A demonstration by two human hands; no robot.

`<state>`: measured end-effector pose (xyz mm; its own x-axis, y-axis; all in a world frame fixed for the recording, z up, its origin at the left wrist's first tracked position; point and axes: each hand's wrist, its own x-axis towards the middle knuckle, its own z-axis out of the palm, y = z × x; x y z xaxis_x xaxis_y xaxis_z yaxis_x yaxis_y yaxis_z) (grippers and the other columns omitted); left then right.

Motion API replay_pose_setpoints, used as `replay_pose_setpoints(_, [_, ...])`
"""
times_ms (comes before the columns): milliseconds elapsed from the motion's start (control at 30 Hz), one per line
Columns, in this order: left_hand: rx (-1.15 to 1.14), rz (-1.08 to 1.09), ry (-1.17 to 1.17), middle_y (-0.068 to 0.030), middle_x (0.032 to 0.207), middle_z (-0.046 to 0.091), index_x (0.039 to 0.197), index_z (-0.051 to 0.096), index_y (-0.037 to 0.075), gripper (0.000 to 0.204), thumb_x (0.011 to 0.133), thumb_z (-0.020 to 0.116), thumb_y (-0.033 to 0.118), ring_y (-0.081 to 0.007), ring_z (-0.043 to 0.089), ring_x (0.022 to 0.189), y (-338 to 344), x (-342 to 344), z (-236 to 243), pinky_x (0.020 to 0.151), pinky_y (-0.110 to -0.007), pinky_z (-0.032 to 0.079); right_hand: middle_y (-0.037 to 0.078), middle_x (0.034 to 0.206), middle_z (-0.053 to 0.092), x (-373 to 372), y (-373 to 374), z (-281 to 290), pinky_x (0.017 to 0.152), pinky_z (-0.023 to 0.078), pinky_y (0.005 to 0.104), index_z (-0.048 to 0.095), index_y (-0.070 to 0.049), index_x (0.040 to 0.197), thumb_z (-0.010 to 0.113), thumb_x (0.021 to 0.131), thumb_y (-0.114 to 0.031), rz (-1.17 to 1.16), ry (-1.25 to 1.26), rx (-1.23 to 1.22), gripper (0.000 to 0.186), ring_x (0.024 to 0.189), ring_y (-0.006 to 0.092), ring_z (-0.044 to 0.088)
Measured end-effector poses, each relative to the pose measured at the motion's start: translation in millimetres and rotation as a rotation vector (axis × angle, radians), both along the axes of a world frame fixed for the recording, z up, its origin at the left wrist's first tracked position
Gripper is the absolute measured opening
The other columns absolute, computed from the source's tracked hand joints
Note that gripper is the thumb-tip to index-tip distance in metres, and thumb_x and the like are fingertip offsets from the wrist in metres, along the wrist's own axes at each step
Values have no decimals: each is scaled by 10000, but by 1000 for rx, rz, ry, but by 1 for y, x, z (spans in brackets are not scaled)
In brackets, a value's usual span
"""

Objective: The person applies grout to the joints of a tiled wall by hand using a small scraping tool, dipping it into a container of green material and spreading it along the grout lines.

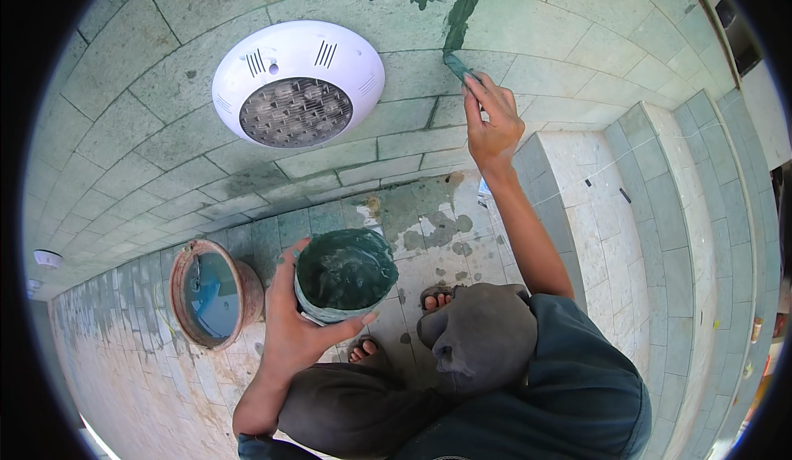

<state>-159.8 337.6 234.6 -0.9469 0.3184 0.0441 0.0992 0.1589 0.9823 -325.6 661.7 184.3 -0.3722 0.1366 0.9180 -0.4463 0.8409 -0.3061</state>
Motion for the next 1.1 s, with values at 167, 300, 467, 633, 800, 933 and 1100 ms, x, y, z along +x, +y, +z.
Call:
replay_pose_setpoints(167, [21,4,-13,-155,1230,619,1387,395,-34,917,642,920,74,-210,639,1136,2,1,2,976,-352,524,129,1106,735,-8,5,23,734,548,307,757,-78,1107,719,835,35,-12,114,-102,298,858,248,648])
replay_pose_setpoints(300, [34,14,-12,-151,1220,622,1376,404,-35,910,638,923,88,-208,639,1132,2,2,4,970,-351,523,133,1099,733,-18,2,11,737,548,308,756,-81,1109,715,841,35,-52,53,22,295,851,253,653])
replay_pose_setpoints(467, [16,13,24,-150,1215,623,1363,413,-32,896,642,924,111,-207,642,1117,-2,2,3,965,-344,519,135,1103,734,3,-7,-14,732,549,312,741,-67,1135,713,861,18,46,-25,-35,289,843,243,659])
replay_pose_setpoints(633, [39,-1,26,-148,1203,629,1354,420,-34,886,647,927,130,-203,644,1106,-2,3,2,960,-340,518,127,1114,738,11,-2,2,718,546,308,717,-11,1147,702,902,-10,60,-21,-230,245,818,216,664])
replay_pose_setpoints(800, [2,5,52,-146,1192,635,1348,426,-38,881,647,930,140,-199,645,1101,-1,3,3,953,-337,518,137,1130,731,-9,-3,11,689,544,308,710,5,1151,688,912,-8,38,48,-220,241,849,229,662])
replay_pose_setpoints(933, [54,1,53,-149,1195,636,1346,426,-40,886,645,935,148,-198,645,1101,-3,3,3,951,-338,518,146,1147,721,-6,-14,-4,651,550,307,713,-14,1159,684,906,-9,15,-88,-141,255,852,243,656])
replay_pose_setpoints(1100, [-3,10,72,-152,1198,635,1346,423,-42,887,648,936,149,-197,645,1101,-5,4,3,954,-337,517,140,1066,732,3,-14,-13,655,535,288,691,-18,1219,691,918,-38,45,-67,-255,302,782,193,660])
